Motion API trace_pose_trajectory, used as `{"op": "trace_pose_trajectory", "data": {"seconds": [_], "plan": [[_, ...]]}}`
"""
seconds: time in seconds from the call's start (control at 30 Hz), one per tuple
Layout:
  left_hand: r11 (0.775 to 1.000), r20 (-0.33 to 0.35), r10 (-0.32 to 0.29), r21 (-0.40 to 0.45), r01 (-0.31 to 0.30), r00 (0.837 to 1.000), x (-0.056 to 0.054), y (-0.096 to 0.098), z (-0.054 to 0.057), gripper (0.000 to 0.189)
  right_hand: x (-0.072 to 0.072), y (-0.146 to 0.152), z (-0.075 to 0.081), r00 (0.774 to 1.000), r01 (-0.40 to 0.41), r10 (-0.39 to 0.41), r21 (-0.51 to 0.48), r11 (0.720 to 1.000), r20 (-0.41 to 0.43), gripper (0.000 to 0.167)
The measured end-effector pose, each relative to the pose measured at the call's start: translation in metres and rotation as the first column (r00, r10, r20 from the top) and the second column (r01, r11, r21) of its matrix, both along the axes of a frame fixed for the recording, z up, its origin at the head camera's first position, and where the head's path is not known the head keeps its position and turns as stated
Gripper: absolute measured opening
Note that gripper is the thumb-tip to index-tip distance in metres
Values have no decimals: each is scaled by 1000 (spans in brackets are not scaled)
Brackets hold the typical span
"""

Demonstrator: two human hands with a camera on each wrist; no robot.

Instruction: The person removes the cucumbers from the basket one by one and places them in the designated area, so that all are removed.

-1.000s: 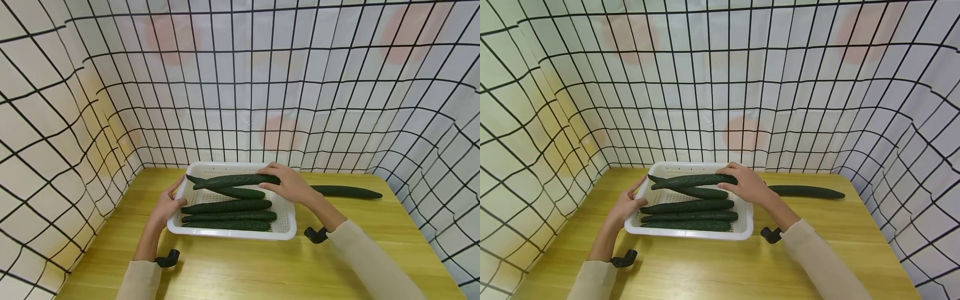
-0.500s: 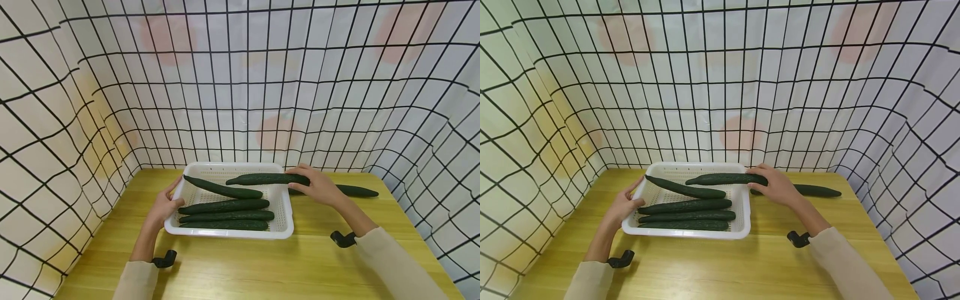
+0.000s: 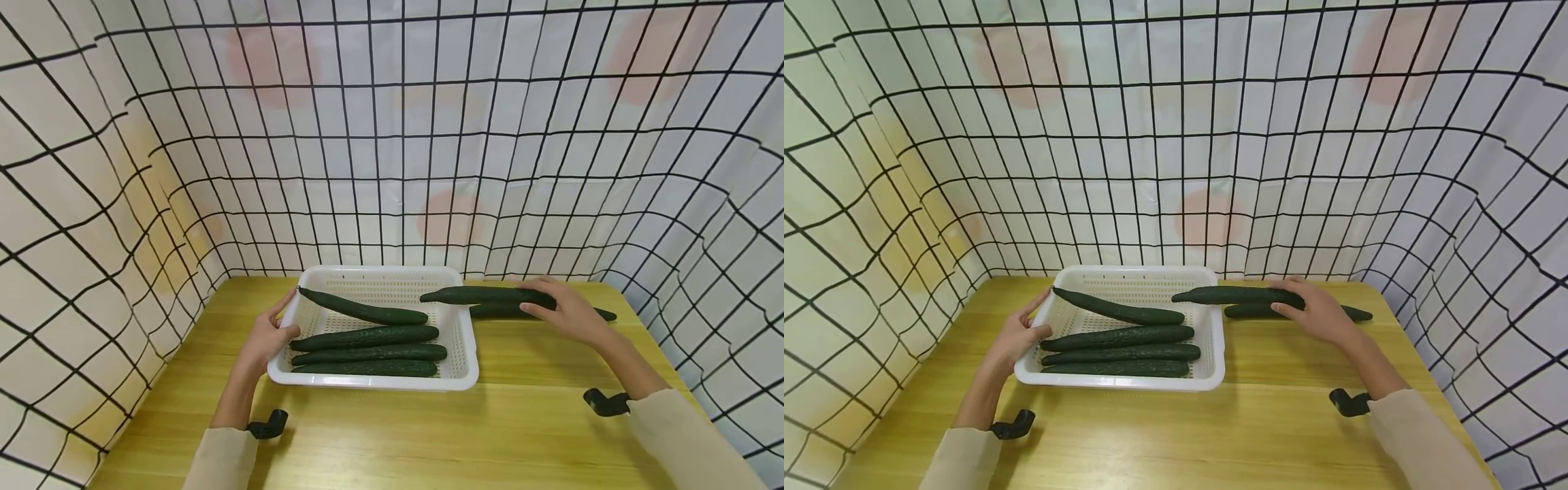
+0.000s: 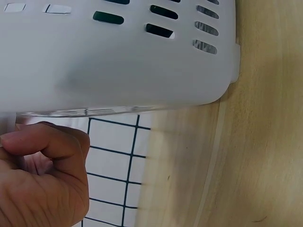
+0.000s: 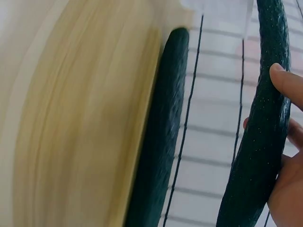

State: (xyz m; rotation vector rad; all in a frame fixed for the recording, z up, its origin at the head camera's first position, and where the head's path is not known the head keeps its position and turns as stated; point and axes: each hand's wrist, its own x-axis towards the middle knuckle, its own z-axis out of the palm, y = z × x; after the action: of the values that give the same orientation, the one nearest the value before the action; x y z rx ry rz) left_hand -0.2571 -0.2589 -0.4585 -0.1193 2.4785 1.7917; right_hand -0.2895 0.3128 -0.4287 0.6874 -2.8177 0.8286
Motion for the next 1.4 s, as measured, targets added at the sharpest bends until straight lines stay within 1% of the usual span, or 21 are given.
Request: {"op": "trace_pose_trajectory", "data": {"seconds": [0.07, 0.17, 0.33, 0.47, 0.63, 0.73, 0.87, 0.97, 1.13, 1.4], "plan": [[1000, -2, -1, -2, 1, 1000, 0, 0, 0, 88, 2, 12, -2, 1000, 10, -10, -8, 1000, 16, 48], [1000, 8, -2, 2, 2, 1000, -3, 0, -2, 87, 6, 30, -6, 999, 30, -30, -10, 999, 18, 49], [1000, 15, 2, -3, -2, 1000, -5, -1, -4, 88, 8, 57, -15, 998, 52, -52, -25, 998, -20, 47], [1000, 13, 14, -15, -14, 1000, -4, 0, -1, 89, 6, 75, -26, 998, 60, -61, -48, 997, -24, 45], [999, 1, 12, -30, -12, 1000, -3, 1, 3, 89, 4, 88, -37, 998, 63, -65, -62, 996, -22, 44], [999, 0, 11, -30, -11, 1000, -3, 1, 3, 89, 4, 94, -44, 997, 73, -73, -41, 997, 3, 44], [999, 1, 13, -32, -13, 1000, -2, 1, 2, 88, 4, 100, -53, 995, 80, -79, -12, 997, 61, 47], [999, 0, 10, -35, -10, 1000, -1, 1, 2, 88, 3, 102, -59, 994, 79, -78, -10, 997, 79, 48], [1000, 2, 14, -27, -14, 1000, 0, 1, 2, 88, 1, 100, -66, 995, 72, -72, 1, 997, 65, 45], [999, -5, 12, -32, -12, 1000, 0, 2, 2, 87, -6, 95, -76, 998, 55, -55, 23, 998, 9, 42]]}}
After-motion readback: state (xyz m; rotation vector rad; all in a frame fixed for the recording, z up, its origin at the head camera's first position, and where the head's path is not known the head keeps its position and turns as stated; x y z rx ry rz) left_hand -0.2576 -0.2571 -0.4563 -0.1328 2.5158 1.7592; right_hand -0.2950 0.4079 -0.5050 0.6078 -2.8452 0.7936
